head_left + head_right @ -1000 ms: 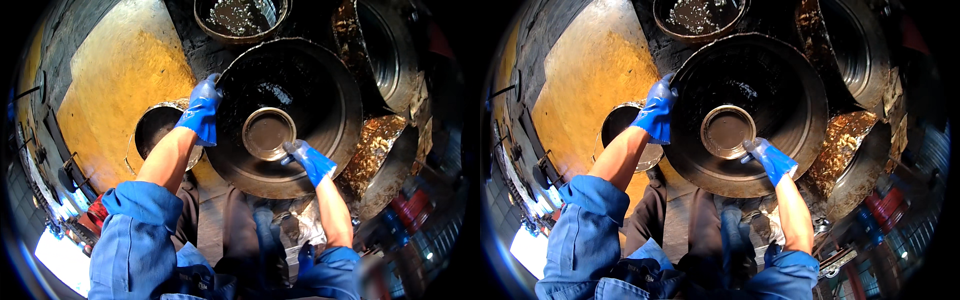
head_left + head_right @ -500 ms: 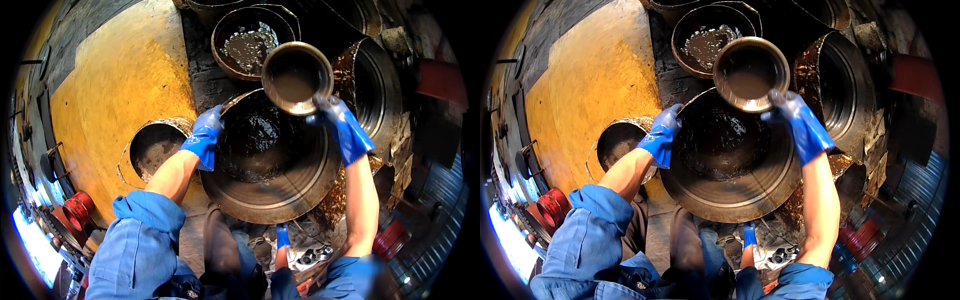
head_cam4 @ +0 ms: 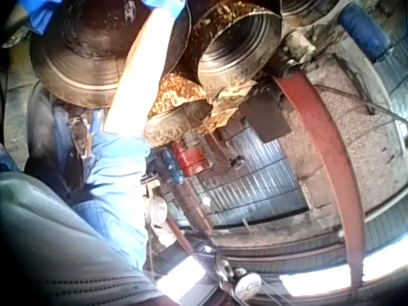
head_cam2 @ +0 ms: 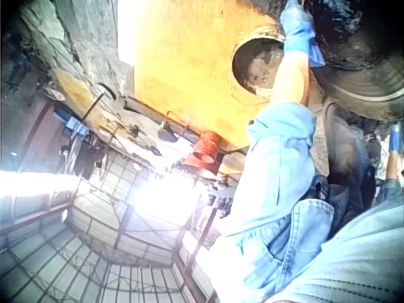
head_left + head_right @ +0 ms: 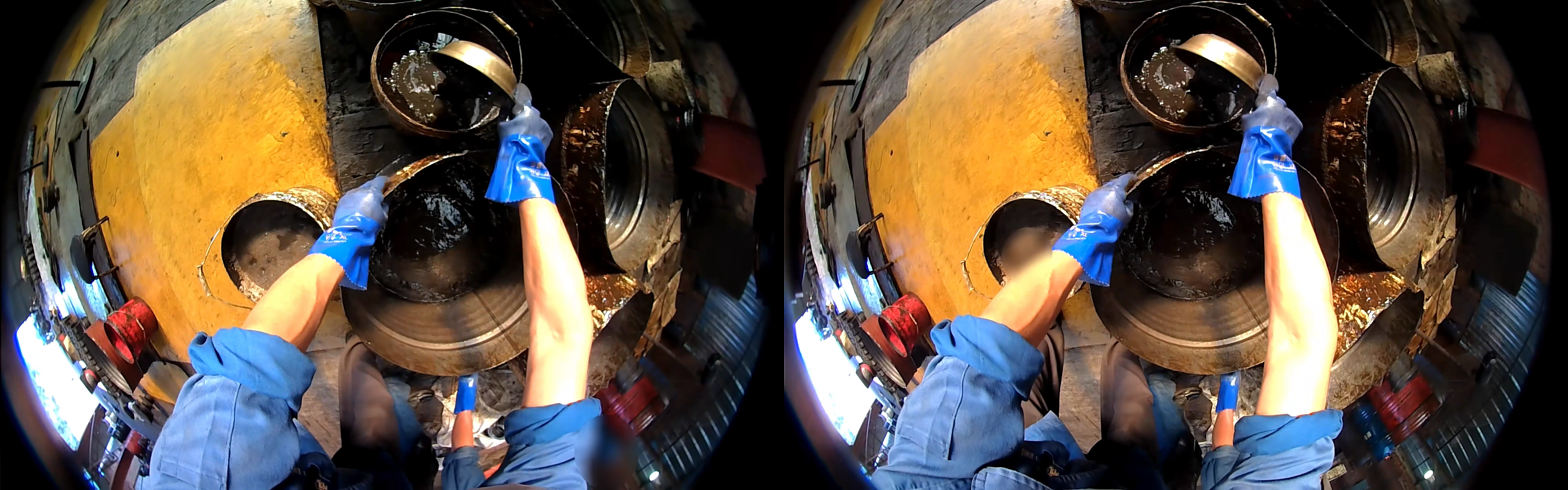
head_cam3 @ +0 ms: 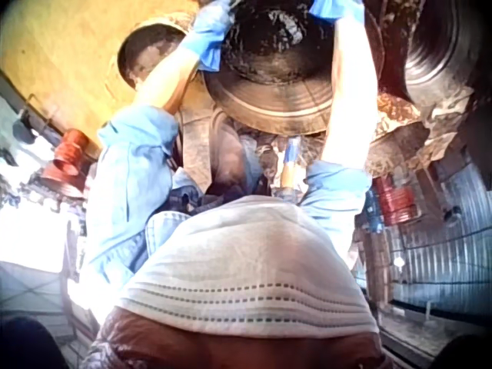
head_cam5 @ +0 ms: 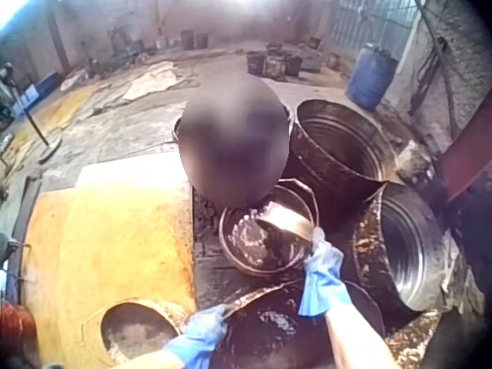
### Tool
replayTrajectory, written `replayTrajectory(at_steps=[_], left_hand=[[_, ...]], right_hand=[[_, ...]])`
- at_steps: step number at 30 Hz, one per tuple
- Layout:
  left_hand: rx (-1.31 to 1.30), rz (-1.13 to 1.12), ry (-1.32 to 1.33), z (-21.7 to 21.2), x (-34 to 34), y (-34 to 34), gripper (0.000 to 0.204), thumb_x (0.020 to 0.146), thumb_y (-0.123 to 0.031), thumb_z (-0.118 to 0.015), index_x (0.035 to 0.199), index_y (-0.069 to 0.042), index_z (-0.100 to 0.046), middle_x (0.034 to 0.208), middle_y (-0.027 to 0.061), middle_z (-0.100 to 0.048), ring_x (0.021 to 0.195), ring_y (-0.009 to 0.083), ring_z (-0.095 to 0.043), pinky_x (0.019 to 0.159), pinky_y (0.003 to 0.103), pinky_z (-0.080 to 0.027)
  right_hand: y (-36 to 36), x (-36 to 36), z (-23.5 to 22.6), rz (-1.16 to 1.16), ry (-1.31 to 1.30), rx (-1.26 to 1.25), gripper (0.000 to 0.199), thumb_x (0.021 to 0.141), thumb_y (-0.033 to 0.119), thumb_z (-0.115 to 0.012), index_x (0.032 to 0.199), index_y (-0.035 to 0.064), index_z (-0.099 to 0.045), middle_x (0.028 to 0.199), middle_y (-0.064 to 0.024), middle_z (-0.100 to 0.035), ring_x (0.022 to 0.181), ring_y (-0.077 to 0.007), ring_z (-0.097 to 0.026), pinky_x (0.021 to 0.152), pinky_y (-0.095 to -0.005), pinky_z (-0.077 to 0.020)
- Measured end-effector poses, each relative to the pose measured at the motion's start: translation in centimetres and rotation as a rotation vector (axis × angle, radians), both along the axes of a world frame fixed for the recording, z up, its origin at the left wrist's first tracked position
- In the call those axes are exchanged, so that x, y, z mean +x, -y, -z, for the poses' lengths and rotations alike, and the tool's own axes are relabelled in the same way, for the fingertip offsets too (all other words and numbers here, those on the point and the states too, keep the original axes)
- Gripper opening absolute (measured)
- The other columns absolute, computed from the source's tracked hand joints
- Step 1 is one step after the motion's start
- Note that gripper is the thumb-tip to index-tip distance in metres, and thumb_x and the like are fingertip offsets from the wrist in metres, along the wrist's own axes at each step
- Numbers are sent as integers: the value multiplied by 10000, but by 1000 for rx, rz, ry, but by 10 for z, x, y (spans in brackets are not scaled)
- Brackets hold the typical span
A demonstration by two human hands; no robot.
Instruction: The person scoops a dark liquid from a large metal drum using a small metal bowl and pours it into a smaller bucket. The person repeats this scooping and pouring action multiple times.
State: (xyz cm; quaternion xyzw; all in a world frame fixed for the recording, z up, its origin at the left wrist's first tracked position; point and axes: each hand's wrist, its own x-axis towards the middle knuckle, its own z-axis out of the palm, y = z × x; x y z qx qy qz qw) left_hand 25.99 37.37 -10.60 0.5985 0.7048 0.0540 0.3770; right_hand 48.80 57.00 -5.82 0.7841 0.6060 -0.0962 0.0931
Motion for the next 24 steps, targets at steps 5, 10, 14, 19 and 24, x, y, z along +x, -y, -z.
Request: replayTrajectory(at_steps=[5, 10, 14, 19, 24], left_hand=[[15, 2, 28, -1, 6, -1, 392, 825, -133, -606, 1216, -130, -578, 1088, 186, -659, 969, 382, -636, 852, 447, -513], [25, 2, 51, 1, 8, -2, 389, 816, -132, -606, 1204, -118, -582, 1026, 214, -665, 931, 399, -639, 815, 462, -518], [111, -4, 31, 14, -6, 5, 363, 800, -117, -602, 1163, -102, -605, 1009, 225, -662, 915, 412, -635, 804, 468, -516], [49, -13, 43, 3, 5, -1, 359, 799, -122, -600, 1157, -96, -609, 1019, 224, -663, 966, 389, -634, 844, 455, -505], [-5, 27, 31, 11, 5, -1, 412, 810, -138, -599, 1221, -107, -584, 1026, 228, -664, 977, 395, -629, 860, 449, -504]], right_hand=[[5, 8, 12, -130, -12, 196, 208, 772, 154, -628, 962, 90, -679, 915, -153, -696, 908, -324, -675, 798, -396, -541], [7, 33, 34, 303, -676, 415, 260, 857, 204, -619, 1069, 61, -665, 953, -182, -698, 840, -306, -687, 718, -368, -537], [51, 43, -15, 580, -827, 289, 346, 869, 355, -664, 924, 14, -682, 683, -58, -625, 569, -118, -562, 518, -302, -432], [166, 129, 26, 792, -1245, 249, 306, 934, 214, -601, 1167, 20, -565, 885, -143, -681, 636, -198, -650, 606, -330, -581], [297, 122, 57, 982, -1419, -104, 352, 946, 288, -596, 1145, 0, -563, 964, -136, -683, 713, -221, -682, 687, -373, -589]])
